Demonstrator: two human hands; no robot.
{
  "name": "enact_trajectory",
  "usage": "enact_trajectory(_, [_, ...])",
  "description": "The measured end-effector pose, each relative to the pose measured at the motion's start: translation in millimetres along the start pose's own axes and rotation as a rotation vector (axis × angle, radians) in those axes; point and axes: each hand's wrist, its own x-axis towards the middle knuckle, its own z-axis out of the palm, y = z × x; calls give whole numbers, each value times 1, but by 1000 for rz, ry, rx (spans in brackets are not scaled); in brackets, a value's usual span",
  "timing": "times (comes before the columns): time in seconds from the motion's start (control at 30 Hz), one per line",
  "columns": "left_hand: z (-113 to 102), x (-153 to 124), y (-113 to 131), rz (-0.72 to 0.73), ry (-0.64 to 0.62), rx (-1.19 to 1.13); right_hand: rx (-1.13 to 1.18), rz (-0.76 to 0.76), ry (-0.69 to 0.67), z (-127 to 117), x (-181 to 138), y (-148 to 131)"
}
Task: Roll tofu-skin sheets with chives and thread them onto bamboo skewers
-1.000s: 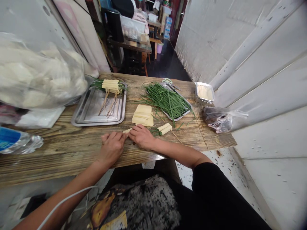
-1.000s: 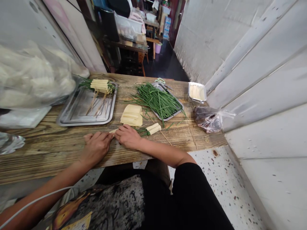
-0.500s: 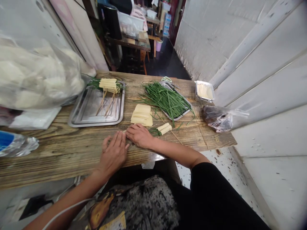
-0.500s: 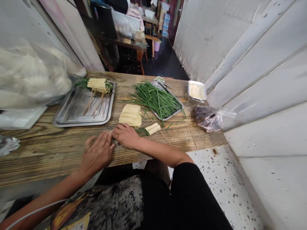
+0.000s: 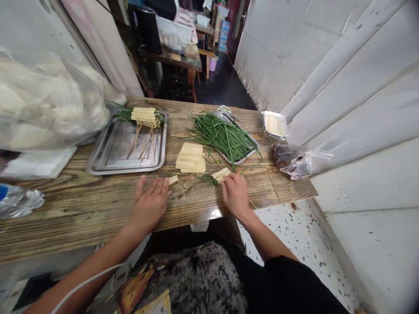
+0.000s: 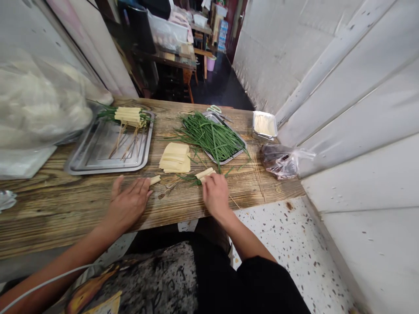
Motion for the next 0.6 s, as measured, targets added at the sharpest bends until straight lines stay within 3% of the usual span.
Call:
enact_trajectory(0.1, [-1, 5, -4, -4, 3, -20, -92, 201, -53, -10, -22, 34])
enact_trajectory(0.27, [7, 13, -15, -73, -13, -63, -118, 264, -137, 3, -27, 52])
enact_trajectory(0.43, [21, 17, -26, -78, 9, -163, -76, 239, -49, 16, -22, 57])
enact_trajectory(0.6, [24, 16, -33, -18, 69, -180, 120, 259, 70, 9, -40, 56])
